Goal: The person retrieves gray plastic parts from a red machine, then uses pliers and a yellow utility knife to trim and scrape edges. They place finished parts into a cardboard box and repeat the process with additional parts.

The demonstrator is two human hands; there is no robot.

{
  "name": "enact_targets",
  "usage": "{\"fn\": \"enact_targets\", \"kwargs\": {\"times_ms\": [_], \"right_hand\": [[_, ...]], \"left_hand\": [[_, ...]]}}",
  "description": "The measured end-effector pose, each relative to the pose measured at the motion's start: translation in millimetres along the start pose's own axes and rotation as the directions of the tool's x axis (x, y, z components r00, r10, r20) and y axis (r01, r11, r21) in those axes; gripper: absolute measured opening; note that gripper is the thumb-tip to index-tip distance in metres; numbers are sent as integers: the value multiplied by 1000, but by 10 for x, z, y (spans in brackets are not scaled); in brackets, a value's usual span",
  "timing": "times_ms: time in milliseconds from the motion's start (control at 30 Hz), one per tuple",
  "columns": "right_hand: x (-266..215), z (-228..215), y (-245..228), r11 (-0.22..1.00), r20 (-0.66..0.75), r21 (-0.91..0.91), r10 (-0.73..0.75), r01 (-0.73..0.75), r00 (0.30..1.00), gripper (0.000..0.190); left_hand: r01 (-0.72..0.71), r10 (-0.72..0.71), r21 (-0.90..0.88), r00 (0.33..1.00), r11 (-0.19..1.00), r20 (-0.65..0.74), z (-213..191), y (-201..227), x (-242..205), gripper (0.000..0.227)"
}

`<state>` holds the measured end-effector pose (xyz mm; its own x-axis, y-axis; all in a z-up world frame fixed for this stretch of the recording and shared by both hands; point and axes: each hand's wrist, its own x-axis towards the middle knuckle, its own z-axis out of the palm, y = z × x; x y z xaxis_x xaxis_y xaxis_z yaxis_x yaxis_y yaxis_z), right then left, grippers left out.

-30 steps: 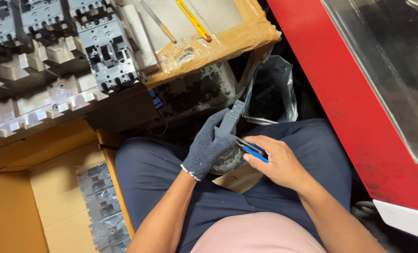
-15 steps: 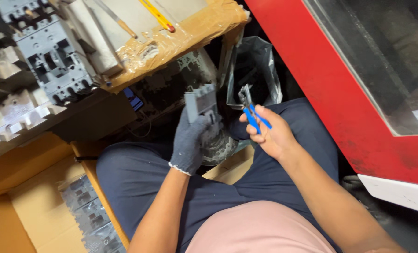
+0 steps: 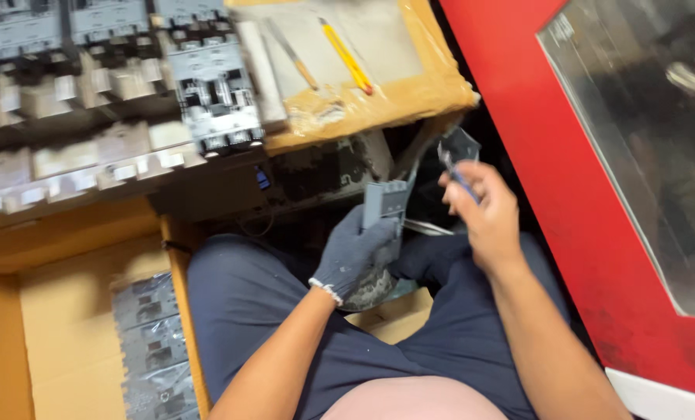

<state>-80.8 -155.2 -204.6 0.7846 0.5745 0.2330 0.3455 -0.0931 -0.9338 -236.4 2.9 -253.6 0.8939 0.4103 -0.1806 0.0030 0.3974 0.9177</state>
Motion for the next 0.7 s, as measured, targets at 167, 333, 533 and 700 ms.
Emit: {"fn": "enact_targets", "kwargs": {"times_ms": [167,333,533,700], "right_hand": [[1227,354,-118,832,-19,-466,-348,300,937,36],[1784,952,2,563,99,-569,-676,599,730,22],[2058,1791,154,723,217,-417,-510,551,832,20],[2258,2080,178,631,281,-555,-471,542,836,26]], "left_hand": [[-55,67,211,997,976,-49,-7,85,1,62],[-70,69,76,997,995,16,-107,101,25,53],[60,-36,-260,995,964,95,-164,-105,90,34],[-82,101,-385,994,919,30,-141,-191,143,20]]}}
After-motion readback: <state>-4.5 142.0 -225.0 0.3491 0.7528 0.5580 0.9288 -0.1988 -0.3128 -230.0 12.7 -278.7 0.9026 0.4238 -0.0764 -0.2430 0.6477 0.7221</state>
